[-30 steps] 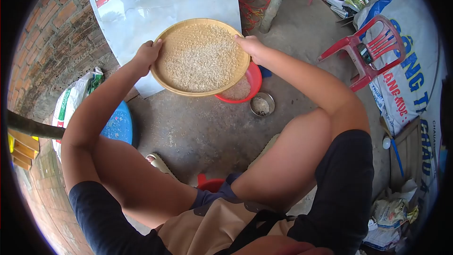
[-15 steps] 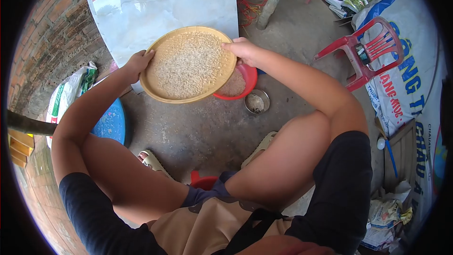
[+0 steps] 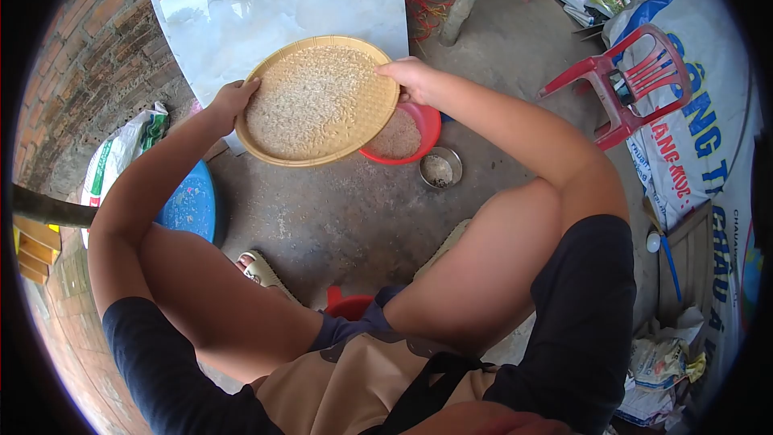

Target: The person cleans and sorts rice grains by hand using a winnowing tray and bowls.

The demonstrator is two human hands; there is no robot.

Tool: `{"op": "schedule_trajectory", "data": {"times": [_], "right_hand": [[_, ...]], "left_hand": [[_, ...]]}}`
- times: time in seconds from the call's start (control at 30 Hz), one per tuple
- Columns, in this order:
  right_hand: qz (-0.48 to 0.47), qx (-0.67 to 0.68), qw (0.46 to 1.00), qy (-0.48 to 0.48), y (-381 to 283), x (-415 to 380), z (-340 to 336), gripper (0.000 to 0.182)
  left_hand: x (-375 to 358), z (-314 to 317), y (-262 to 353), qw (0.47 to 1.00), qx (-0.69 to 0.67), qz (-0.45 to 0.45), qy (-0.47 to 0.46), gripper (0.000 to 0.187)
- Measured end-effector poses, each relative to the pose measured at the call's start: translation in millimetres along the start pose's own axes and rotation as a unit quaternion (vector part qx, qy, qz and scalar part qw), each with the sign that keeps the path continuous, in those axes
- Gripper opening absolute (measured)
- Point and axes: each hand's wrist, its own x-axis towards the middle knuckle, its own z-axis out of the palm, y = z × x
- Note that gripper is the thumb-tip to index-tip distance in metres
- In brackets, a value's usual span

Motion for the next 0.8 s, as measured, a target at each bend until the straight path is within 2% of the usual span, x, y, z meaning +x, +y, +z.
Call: {"op": "schedule_trajectory", "data": {"times": [0.1, 0.23, 0.27, 0.3, 0.37, 0.43, 0.5, 0.53, 0.57, 0.63, 0.7, 0.8], "right_hand": [[0.005, -0.019, 0.999, -0.043, 1, -17, 20, 0.018], [0.039, 0.005, 0.999, 0.006, 9, 8, 0, 0.020], [0.020, 0.029, 0.998, 0.053, 9, 8, -4, 0.022], [0.019, 0.031, 0.998, 0.053, 8, 10, -5, 0.022], [0.028, 0.123, 0.991, 0.046, 4, 11, -7, 0.023], [0.032, 0.116, 0.991, 0.058, 3, 10, 1, 0.021], [0.034, 0.032, 0.999, 0.019, 0, 5, 11, 0.020], [0.032, 0.046, 0.998, -0.028, 3, 6, 13, 0.019], [0.032, 0.047, 0.998, -0.027, 4, 6, 13, 0.019], [0.050, 0.067, 0.996, 0.037, 9, 8, 14, 0.018], [0.049, 0.089, 0.994, 0.047, 10, 8, -2, 0.017], [0.048, 0.110, 0.991, 0.063, 10, 6, -9, 0.015]], "left_hand": [[5, -14, -3, 1.000, -0.005, -0.016, -0.002, 0.037], [-5, 6, 7, 1.000, 0.004, -0.018, 0.016, 0.040], [1, 11, 4, 1.000, 0.004, 0.007, 0.010, 0.042], [2, 13, 5, 1.000, 0.006, 0.009, 0.009, 0.042], [0, 19, 9, 0.999, -0.018, 0.026, 0.018, 0.040], [-3, 10, 13, 1.000, -0.020, 0.019, 0.014, 0.039], [-1, -2, 11, 1.000, -0.020, 0.012, 0.010, 0.038], [1, -8, 10, 1.000, -0.009, -0.003, 0.003, 0.038], [4, -12, 10, 1.000, 0.002, -0.017, -0.004, 0.037], [6, -6, 8, 1.000, 0.013, -0.005, -0.003, 0.037], [4, 10, 10, 0.999, 0.022, 0.022, 0.035, 0.037], [3, 18, 12, 0.998, 0.026, 0.046, 0.033, 0.038]]}}
